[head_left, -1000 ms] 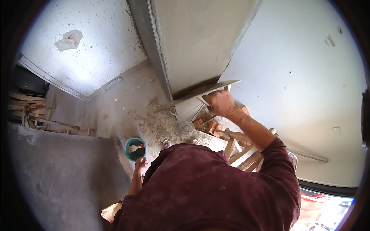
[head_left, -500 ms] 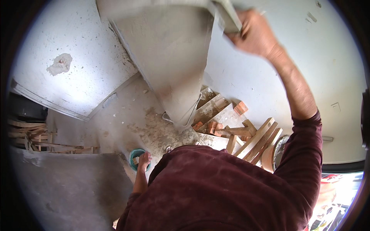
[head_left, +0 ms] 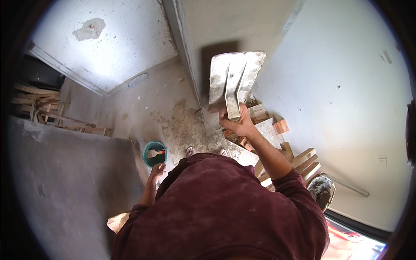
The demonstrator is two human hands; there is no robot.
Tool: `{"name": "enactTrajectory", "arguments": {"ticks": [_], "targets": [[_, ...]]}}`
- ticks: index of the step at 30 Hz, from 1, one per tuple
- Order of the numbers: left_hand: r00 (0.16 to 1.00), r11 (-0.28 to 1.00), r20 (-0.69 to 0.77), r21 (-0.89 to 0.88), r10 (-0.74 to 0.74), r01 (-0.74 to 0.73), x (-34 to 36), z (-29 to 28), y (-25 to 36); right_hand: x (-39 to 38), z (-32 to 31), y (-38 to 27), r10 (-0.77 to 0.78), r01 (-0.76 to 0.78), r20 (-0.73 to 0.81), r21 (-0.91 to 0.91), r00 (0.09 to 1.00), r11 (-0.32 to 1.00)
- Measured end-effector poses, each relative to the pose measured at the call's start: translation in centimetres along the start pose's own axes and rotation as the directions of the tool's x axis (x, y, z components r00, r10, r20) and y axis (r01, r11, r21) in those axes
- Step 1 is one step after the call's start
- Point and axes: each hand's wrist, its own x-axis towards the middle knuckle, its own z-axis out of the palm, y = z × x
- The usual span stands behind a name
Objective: The person applies mortar to a curved architectural surface using a pointed trowel and smooths the material with a rectangular float.
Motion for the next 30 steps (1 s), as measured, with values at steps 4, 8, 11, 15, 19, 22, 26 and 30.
{"name": "enactTrajectory", "arguments": {"ticks": [4,8,11,15,19,22,26,30], "targets": [[0.999,0.959,0.025,0.278,0.045,-0.05,-3.9,-0.8,0.7,1.1,0.3,2.0,0.024,-0.024,0.02,-0.001,1.0,1.0],[1.0,0.999,-0.018,0.035,0.02,-0.02,-4.2,-1.9,-1.0,2.0,-0.1,1.9,-0.021,0.018,-0.026,-0.114,0.999,0.993],[0.997,0.967,-0.044,0.251,0.058,-0.045,-3.0,-0.6,2.5,1.4,-2.5,1.3,0.011,-0.042,-0.161,-0.194,0.987,0.98],[0.992,0.992,-0.051,-0.049,0.112,-0.115,-0.2,-0.7,-0.4,0.3,-6.8,-5.2,-0.266,0.081,-0.31,-0.501,0.913,0.862],[0.999,0.998,0.015,-0.047,0.035,-0.034,1.5,0.2,1.2,-2.2,-9.0,-4.7,-0.25,0.12,0.026,-0.922,0.968,0.368],[0.995,0.989,0.016,0.108,0.096,-0.097,3.0,0.4,-0.2,-3.7,-6.4,1.1,0.11,0.137,0.135,-0.99,0.985,-0.01],[0.999,0.998,-0.01,-0.056,0.032,-0.032,4.0,1.7,-0.1,-3.7,-5.9,6.5,-0.01,0.201,0.201,-0.978,0.979,-0.052],[0.997,0.997,0.042,-0.054,0.064,-0.062,3.1,1.0,-1.4,-2.1,-5.1,5.7,-0.037,0.136,0.134,-0.99,0.99,0.029]]}}
